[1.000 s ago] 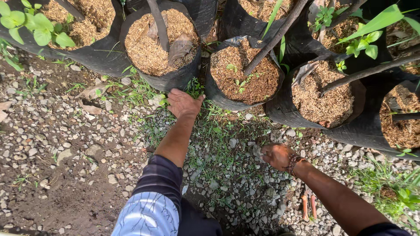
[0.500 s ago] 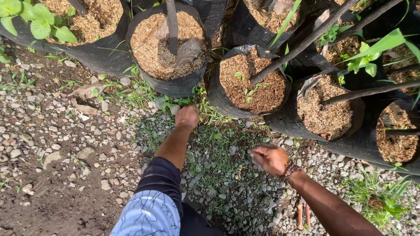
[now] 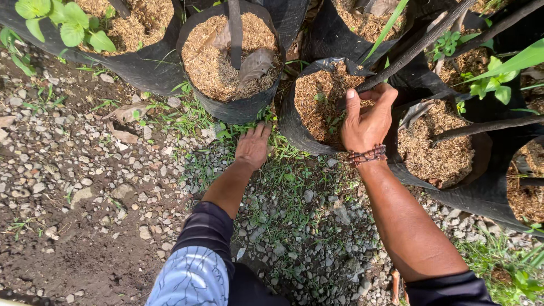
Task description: The person removes weeds by hand from the ground between rows of potted saplings in a nursery. They pull weeds from the soil and from around the base of the pots, gathering them into a pile.
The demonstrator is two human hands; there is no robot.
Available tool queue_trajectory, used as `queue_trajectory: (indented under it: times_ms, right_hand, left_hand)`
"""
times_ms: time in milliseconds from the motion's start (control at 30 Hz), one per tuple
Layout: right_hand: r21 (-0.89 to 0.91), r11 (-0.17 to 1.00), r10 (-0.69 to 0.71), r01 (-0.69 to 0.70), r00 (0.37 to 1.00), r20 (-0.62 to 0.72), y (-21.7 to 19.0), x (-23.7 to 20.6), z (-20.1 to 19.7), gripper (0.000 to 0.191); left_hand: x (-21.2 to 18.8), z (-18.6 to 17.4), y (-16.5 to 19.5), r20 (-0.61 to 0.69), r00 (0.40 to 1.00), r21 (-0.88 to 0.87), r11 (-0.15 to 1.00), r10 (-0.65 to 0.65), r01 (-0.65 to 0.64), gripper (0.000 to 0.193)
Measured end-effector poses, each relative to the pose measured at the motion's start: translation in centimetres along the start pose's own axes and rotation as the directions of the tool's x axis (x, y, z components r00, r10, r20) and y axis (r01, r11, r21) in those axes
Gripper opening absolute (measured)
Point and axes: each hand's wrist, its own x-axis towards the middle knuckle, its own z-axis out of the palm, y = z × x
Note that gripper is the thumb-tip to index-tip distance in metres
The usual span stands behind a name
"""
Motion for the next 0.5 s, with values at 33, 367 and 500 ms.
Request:
queue_trajectory:
  times_ms: [33,367,500]
  right_hand:
    - [0.000,1.000,0.031,-0.031,1.000,-0.003,0.4,0.5,0.1,0.040]
    - [0.344,0.939,-0.021,0.027,1.000,-0.020,6.4,-8.7,0.3,0.008]
    - [0.483,0.850,0.217,-0.207,0.975,0.036,7.0,-18.2,1.2,0.006]
  left_hand:
    - [0.7,0.2,0.4,0.078,0.997,-0.024,1.000,-0.014,0.016,0.066]
    - [0.3,3.0,2.2,0.337,0.938,-0.003,0.997,-0.076,0.081,0.024]
    - [-1.2,4.0,4.9,0.142,0.984,-0.029,0.994,0.109,-0.106,0.029]
